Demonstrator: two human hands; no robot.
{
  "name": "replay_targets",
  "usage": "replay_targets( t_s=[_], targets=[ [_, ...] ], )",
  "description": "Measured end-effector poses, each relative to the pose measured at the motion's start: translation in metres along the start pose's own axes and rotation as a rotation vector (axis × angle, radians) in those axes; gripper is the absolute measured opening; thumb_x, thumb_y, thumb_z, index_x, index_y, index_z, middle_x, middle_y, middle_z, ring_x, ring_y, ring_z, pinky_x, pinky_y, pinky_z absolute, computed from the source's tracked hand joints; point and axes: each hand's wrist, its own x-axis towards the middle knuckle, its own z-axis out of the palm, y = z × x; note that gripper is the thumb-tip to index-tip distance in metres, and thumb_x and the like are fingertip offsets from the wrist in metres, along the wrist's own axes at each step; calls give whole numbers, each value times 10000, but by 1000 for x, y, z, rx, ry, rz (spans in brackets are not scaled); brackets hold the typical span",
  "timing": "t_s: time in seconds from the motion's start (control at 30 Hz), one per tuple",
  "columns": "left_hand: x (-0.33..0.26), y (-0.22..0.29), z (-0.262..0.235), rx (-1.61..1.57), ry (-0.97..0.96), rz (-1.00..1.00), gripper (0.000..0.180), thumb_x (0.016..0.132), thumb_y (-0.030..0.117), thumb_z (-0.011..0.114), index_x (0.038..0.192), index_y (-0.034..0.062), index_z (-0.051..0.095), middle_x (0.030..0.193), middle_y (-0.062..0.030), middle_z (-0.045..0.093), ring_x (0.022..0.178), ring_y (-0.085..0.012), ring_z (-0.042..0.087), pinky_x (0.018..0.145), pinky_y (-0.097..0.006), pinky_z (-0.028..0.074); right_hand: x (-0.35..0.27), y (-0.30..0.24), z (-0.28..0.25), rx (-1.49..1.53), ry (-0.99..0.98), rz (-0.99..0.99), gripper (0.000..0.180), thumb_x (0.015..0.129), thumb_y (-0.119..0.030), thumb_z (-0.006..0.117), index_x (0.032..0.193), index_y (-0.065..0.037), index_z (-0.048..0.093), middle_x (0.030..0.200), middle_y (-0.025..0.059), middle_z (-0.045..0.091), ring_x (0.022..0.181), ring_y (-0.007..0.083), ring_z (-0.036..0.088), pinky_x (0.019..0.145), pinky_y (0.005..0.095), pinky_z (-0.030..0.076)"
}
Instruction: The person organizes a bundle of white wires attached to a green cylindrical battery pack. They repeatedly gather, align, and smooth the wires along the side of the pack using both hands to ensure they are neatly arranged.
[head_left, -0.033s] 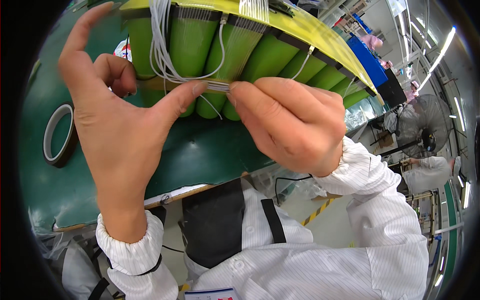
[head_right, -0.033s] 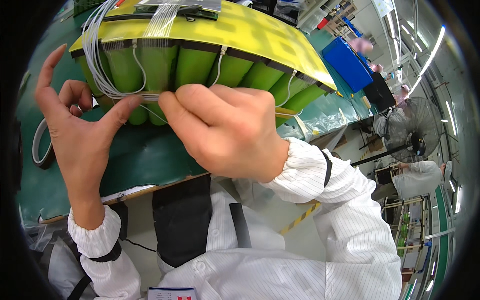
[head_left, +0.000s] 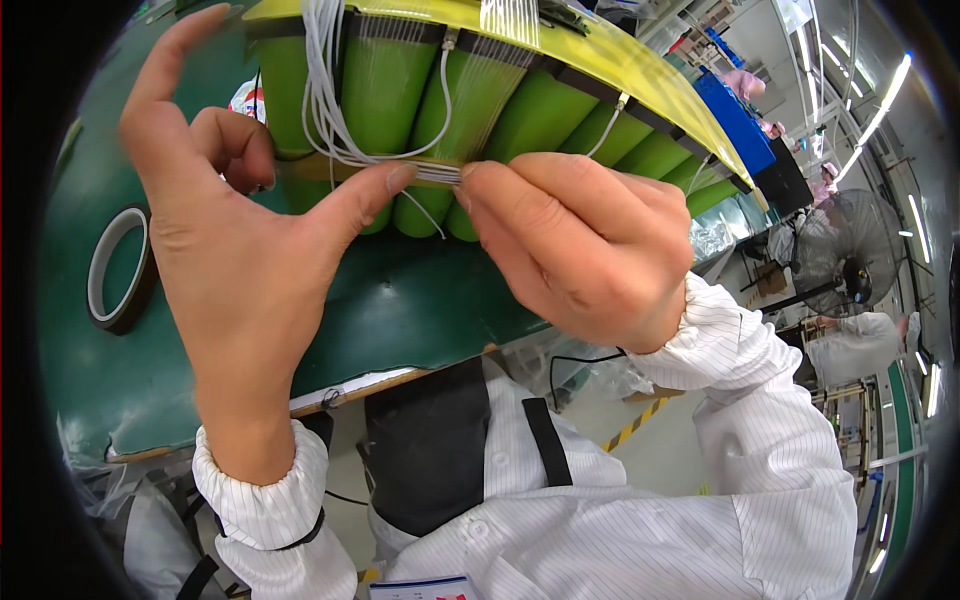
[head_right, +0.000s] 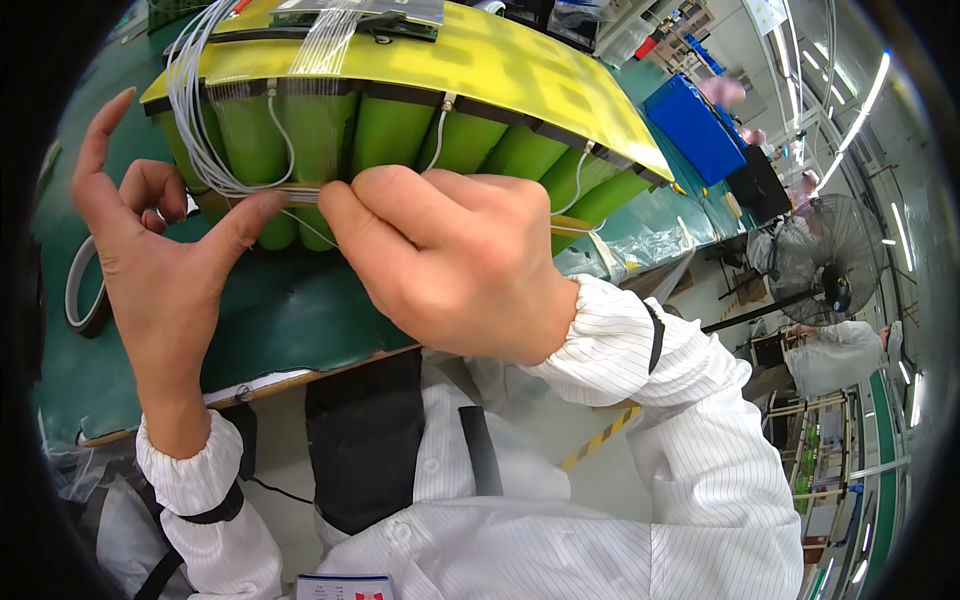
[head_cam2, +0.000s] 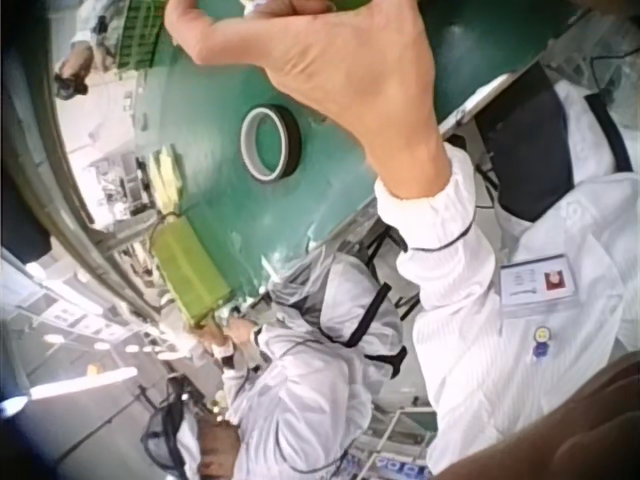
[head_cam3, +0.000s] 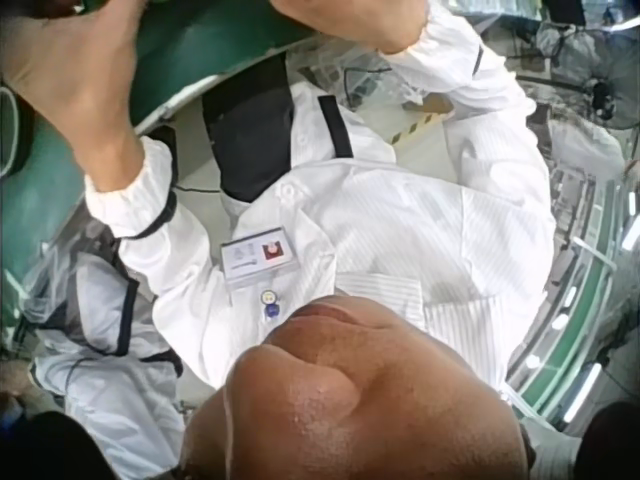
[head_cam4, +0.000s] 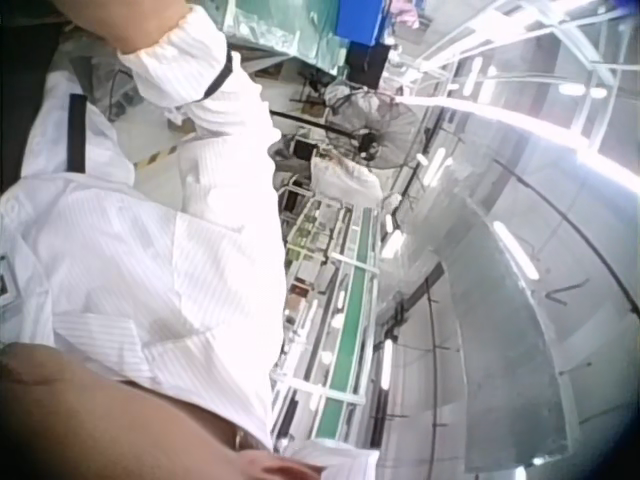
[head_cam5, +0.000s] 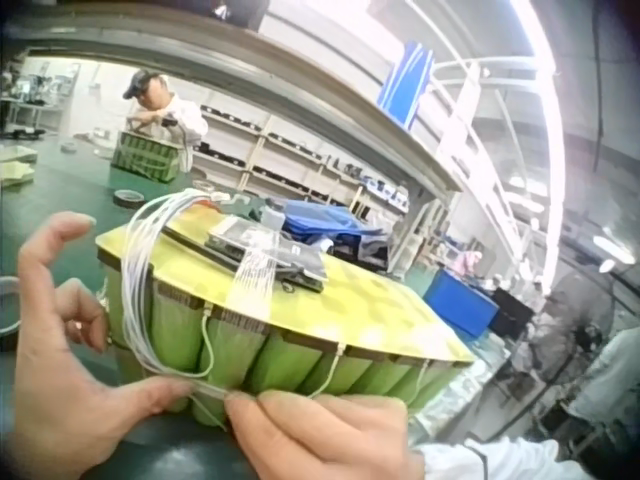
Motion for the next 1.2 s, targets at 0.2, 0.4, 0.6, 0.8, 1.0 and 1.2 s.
replay_targets(
  t_s=[0.2, 0.4, 0.6, 0.8, 1.0, 1.2],
  targets=[
    [1, 1, 3, -40, 11, 3, 994, 670, 97, 941, 1485, 88, 373, 780, 43, 426, 746, -92, 396, 722, -226, 342, 1, -4, 5, 5, 48, 3, 349, 625, -59, 703, 966, 11, 732, 828, 16, 594, 521, 109, 552, 438, 254, 435],
    [1, 1, 2, -32, 15, 15, 1007, 659, 109, 952, 1485, 83, 375, 775, 43, 427, 748, -91, 401, 727, -227, 349, -1, -3, 6, -2, 5, -23, 363, 617, -69, 705, 964, 27, 744, 825, 25, 614, 526, 110, 554, 434, 252, 438],
    [1, 0, 2, -15, 25, 30, 1003, 660, 118, 954, 1483, 80, 381, 770, 44, 427, 744, -90, 403, 727, -225, 349, -2, -5, 9, 3, 27, -8, 358, 610, -73, 695, 950, 30, 746, 828, 31, 620, 526, 114, 552, 428, 255, 440],
    [1, 1, 2, 11, 15, 20, 1010, 661, 124, 955, 1488, 84, 377, 767, 44, 429, 741, -90, 405, 726, -235, 349, -1, -6, 8, 13, 4, -1, 364, 606, -74, 695, 951, 32, 742, 827, 35, 619, 528, 117, 558, 429, 261, 447],
    [1, 7, 0, 33, 14, -12, 1004, 666, 135, 946, 1489, 93, 371, 777, 42, 428, 749, -93, 406, 735, -246, 342, 2, -5, 8, 57, 93, 38, 290, 686, -73, 819, 949, 5, 724, 789, 31, 604, 514, 143, 572, 425, 278, 446],
    [1, 6, -1, 44, 16, -10, 961, 686, 110, 916, 1481, 96, 375, 785, 40, 421, 755, -95, 403, 731, -248, 332, 8, -11, -4, 39, -11, 282, 204, 729, -95, 833, 791, -85, 638, 669, 12, 493, 469, 172, 536, 413, 302, 420]
  ],
)
